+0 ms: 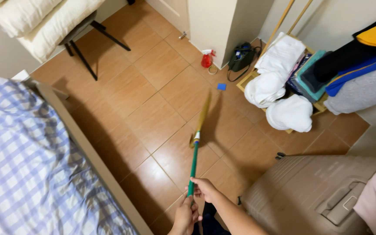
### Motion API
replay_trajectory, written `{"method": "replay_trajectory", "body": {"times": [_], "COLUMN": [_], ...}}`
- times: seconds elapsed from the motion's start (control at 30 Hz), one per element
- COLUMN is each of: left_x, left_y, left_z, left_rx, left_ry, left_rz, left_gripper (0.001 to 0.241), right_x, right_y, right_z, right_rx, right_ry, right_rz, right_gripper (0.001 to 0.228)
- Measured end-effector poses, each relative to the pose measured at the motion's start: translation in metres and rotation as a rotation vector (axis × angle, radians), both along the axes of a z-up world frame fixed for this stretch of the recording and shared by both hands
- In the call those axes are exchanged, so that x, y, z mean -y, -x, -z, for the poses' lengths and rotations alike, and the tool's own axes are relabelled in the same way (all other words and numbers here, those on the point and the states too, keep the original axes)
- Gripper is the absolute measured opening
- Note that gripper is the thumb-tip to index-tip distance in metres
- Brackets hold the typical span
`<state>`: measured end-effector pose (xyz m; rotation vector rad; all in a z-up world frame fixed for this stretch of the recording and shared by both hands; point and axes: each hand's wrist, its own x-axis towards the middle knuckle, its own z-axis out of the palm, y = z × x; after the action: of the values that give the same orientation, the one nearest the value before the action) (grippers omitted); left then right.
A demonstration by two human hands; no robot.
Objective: The person sweeps the tiled floor of a bedroom using a green-handled broom, moving around a bed and a stack of pillows. After sweeping, the person picks up a colorful U-shaped neck pillow from the bed and places it on a nearby suitcase.
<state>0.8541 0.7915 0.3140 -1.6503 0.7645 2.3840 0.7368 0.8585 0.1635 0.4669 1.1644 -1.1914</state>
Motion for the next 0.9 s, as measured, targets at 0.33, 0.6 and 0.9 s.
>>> {"method": "replay_trajectory", "body": {"times": [0.33, 0.6, 0.9], "left_x": [-0.005, 0.005, -0.007], "left_y": [-0.064, -0.035, -0.053], "left_z": [0.063, 0.164, 0.131], "left_rx": [0.035, -0.328, -0.502], "left_ry": [-0.185, -0.699, -0.897], "left_rz": [-0.057, -0.244, -0.316], "left_gripper": [0.01, 0.016, 0.012], "right_x": [-0.004, -0.029, -0.03], "right_y": [-0.096, -0.069, -0.078], "right_z": [0.066, 0.073, 0.043], "right_rx": [0.157, 0.086, -0.276], "right_ry": [-0.028, -0.125, -0.076], "right_rz": [-0.149, 0.381, 0.521], "right_gripper": [0.033, 0.026, 0.057]}}
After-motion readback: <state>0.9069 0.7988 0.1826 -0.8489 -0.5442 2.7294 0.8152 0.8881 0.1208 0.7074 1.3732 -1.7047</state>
